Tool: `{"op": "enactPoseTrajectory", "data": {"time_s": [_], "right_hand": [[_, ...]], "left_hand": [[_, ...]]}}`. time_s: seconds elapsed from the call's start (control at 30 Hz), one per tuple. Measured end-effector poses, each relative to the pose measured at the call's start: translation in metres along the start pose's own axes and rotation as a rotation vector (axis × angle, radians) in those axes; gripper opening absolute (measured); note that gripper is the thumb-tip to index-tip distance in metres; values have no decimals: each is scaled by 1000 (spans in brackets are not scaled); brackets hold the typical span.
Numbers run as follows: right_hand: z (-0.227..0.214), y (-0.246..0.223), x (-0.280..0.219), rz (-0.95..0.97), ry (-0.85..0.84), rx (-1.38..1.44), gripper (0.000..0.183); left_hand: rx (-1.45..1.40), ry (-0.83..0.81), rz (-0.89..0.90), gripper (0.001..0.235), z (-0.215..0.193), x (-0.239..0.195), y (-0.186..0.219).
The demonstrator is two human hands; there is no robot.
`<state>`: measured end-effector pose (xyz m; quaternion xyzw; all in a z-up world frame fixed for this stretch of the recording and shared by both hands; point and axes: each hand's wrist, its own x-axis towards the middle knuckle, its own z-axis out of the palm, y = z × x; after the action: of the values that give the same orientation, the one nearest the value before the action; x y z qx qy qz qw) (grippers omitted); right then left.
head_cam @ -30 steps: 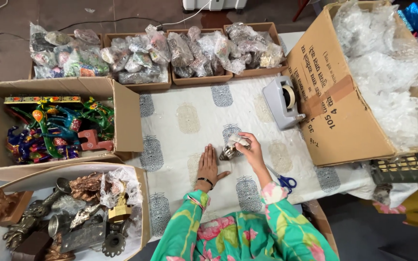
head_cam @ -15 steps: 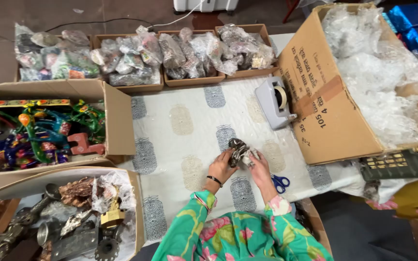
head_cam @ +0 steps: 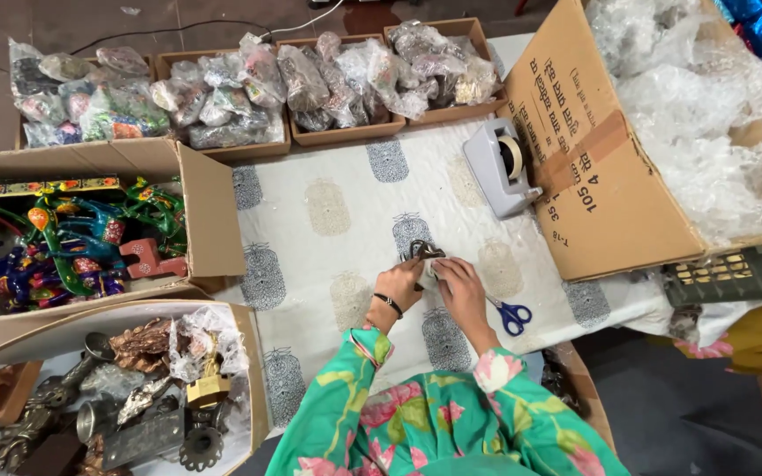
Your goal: Wrapping small metal figurines in protective plastic and bubble wrap for packing and shipping.
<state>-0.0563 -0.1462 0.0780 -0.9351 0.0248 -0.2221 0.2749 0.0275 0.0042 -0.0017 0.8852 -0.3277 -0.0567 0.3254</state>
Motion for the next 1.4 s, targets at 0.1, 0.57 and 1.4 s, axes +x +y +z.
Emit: {"op": "enactPoseTrajectory", "data": {"time_s": [0.1,0.57,1.4], "right_hand": [[-2,2,5,-86,-15,-19,41],[47,146,-26,728,198,595,26],[46,106,-50,1174,292,1058,29]], "left_hand": [[-18,4,4,60,-1,1,2],[11,52,-54,59,10,-14,0],[-175,-4,-241,77,-9,-24,9]]}}
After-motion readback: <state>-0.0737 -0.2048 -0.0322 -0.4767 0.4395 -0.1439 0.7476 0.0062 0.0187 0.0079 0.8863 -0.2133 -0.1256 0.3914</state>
